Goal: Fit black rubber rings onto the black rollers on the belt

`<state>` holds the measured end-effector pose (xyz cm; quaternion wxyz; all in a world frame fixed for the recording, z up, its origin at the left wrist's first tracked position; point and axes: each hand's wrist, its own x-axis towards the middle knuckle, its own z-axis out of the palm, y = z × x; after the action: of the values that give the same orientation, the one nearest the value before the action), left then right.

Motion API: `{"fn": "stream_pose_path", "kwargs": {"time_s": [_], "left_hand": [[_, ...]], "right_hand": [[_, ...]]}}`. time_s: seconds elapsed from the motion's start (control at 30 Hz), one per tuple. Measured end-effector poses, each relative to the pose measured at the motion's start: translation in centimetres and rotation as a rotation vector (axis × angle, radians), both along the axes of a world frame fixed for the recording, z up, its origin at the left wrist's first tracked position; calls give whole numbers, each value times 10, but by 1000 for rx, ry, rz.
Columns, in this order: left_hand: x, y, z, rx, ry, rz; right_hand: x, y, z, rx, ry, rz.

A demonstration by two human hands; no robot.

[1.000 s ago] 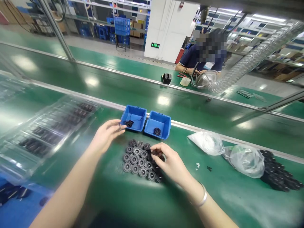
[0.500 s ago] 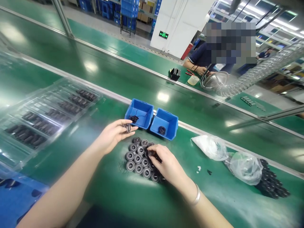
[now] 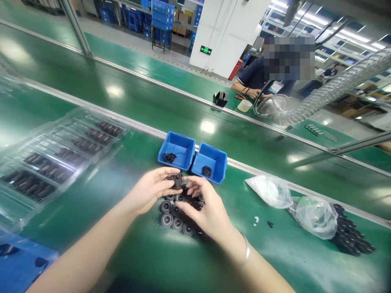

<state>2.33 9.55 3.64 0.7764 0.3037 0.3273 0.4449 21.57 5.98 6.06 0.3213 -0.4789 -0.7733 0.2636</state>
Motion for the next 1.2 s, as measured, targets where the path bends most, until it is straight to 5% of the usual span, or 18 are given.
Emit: {"fn": "stream_pose_path", "kwargs": {"time_s": [0.23,0.53,0.67,0.77,0.97,1.2], "left_hand": [[4,-5,-1,18,57,-42],[1,-3,0,-53,35,-58],[0,-1,-2,-54,59,-43],[-1,2,-2,-61,77,15],[-5,5,1,-45,101,78],[-7,5,0,-47,101,65]], "right_hand": [[-9,9,-14,89,25,-67],[-1,15,-9,-505,601,-31],[3,17,-9,-548,671,-47],[8,17,-8,-426,542,-37],[12,11,-14,-74,-94,160],[9,9,-26,6,-220,243]]}}
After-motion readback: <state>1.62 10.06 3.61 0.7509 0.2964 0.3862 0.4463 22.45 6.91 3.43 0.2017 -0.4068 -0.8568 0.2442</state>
